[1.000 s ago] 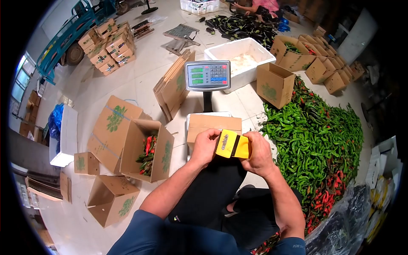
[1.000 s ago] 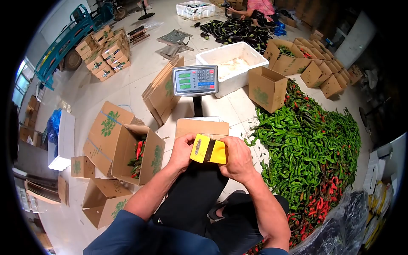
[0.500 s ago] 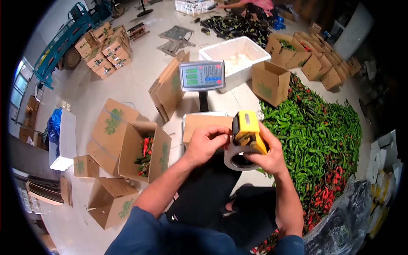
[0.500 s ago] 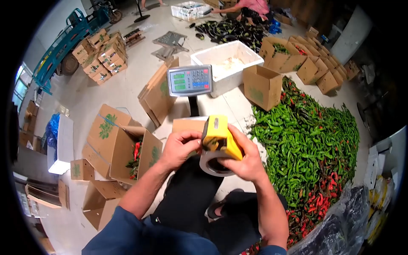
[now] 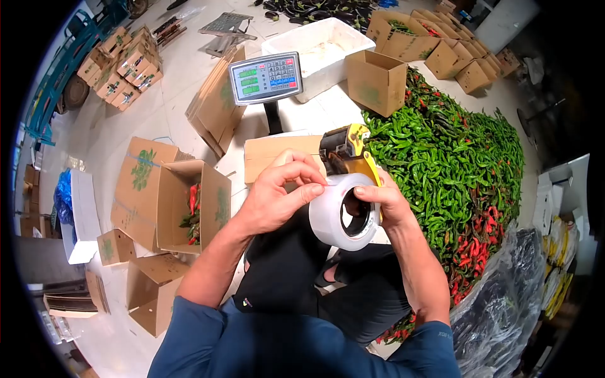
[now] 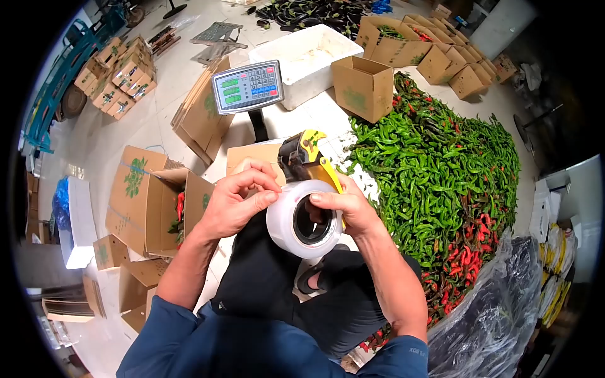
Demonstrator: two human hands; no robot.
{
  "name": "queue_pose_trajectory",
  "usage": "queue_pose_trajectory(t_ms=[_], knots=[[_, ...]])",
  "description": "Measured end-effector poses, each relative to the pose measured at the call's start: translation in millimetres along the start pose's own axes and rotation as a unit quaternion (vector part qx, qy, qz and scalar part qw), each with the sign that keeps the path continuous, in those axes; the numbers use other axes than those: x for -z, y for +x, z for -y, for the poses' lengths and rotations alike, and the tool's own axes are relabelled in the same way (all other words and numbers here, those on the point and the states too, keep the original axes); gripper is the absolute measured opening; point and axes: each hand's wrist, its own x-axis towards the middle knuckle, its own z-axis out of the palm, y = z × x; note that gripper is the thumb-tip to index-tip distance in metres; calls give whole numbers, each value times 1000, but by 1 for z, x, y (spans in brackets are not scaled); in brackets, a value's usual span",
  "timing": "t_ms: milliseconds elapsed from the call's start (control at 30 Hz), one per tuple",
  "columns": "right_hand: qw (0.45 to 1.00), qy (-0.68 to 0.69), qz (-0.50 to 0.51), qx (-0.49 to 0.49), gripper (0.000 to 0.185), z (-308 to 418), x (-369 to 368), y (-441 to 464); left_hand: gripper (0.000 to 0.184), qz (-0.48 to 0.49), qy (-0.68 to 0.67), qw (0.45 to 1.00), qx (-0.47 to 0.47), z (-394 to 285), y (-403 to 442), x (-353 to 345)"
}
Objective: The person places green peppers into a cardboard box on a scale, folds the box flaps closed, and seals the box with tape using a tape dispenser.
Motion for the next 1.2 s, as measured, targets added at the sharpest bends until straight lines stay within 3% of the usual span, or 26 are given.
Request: queue_pose_trajectory(t_ms=[133, 300, 400, 500, 600, 733, 1200], knots=[[997, 67, 35, -28, 43, -7, 0, 0, 11, 5, -50, 999, 3, 8, 1, -1], [989, 130, 51, -50, 47, -18, -5, 1, 11, 2, -5, 999, 39, -9, 0, -3], [982, 162, 62, -79, 54, -24, -1, 4, 11, 16, 10, 1000, -6, 1, -3, 1], [963, 233, 67, -120, 57, -30, 2, 7, 13, -28, -121, 991, 53, 6, -4, -4], [963, 227, 73, -125, 61, -34, 6, 10, 13, -13, -9, 1000, -9, 4, 0, -2], [964, 215, 64, -142, 60, -29, 0, 8, 9, -21, 46, 998, -39, 0, 1, 0], [954, 237, 85, -160, 65, -41, -4, 10, 8, 13, 82, 994, -66, -9, 2, 10]])
